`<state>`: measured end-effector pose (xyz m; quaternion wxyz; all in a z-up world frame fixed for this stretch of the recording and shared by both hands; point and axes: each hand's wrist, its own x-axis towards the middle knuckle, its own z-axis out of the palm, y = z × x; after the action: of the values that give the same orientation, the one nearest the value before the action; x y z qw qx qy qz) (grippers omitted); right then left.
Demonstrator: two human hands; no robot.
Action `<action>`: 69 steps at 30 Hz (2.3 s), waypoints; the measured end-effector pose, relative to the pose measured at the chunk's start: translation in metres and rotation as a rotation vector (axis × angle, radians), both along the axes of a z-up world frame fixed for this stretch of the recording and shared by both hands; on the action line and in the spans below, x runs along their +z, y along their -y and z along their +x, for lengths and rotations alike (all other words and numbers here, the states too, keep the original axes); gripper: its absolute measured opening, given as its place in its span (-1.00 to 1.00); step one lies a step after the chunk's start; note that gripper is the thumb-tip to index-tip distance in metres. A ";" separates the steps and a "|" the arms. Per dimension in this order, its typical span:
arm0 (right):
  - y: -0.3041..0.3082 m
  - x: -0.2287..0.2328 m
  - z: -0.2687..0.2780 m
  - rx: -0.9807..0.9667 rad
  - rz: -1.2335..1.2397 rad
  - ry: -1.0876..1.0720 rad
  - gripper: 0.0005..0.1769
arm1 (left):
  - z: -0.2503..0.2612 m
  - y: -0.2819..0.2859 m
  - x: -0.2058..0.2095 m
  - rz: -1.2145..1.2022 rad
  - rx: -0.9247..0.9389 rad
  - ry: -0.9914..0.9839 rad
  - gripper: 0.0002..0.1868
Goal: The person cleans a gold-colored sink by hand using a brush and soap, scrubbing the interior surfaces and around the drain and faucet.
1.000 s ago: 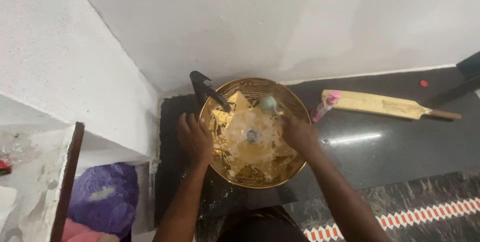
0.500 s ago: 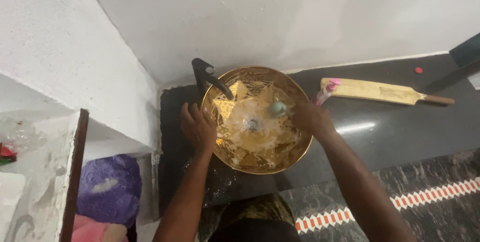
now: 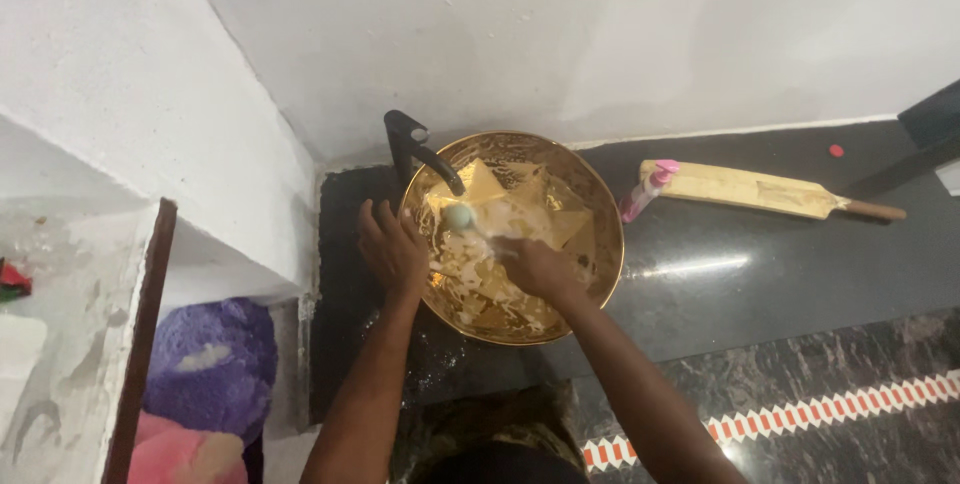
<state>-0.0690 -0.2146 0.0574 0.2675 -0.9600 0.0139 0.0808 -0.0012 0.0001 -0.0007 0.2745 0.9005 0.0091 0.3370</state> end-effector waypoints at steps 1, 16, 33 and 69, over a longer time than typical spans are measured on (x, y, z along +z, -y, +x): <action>0.002 0.004 -0.007 0.015 0.014 -0.112 -0.52 | -0.001 0.000 -0.001 -0.031 0.015 0.003 -0.61; 0.007 -0.036 0.053 -0.097 0.314 -0.098 -0.52 | 0.008 -0.001 -0.014 -0.051 0.092 0.066 -0.67; 0.044 -0.035 0.016 0.079 0.210 -0.506 -0.54 | 0.008 0.000 -0.016 -0.056 0.054 0.017 -0.67; 0.059 -0.032 0.022 -0.015 -0.518 0.219 -0.56 | 0.004 0.000 -0.009 0.036 0.046 0.068 -0.68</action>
<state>-0.0467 -0.2736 0.0256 0.0139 -0.9993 0.0123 -0.0315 0.0032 -0.0001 -0.0097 0.2505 0.8929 0.0145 0.3738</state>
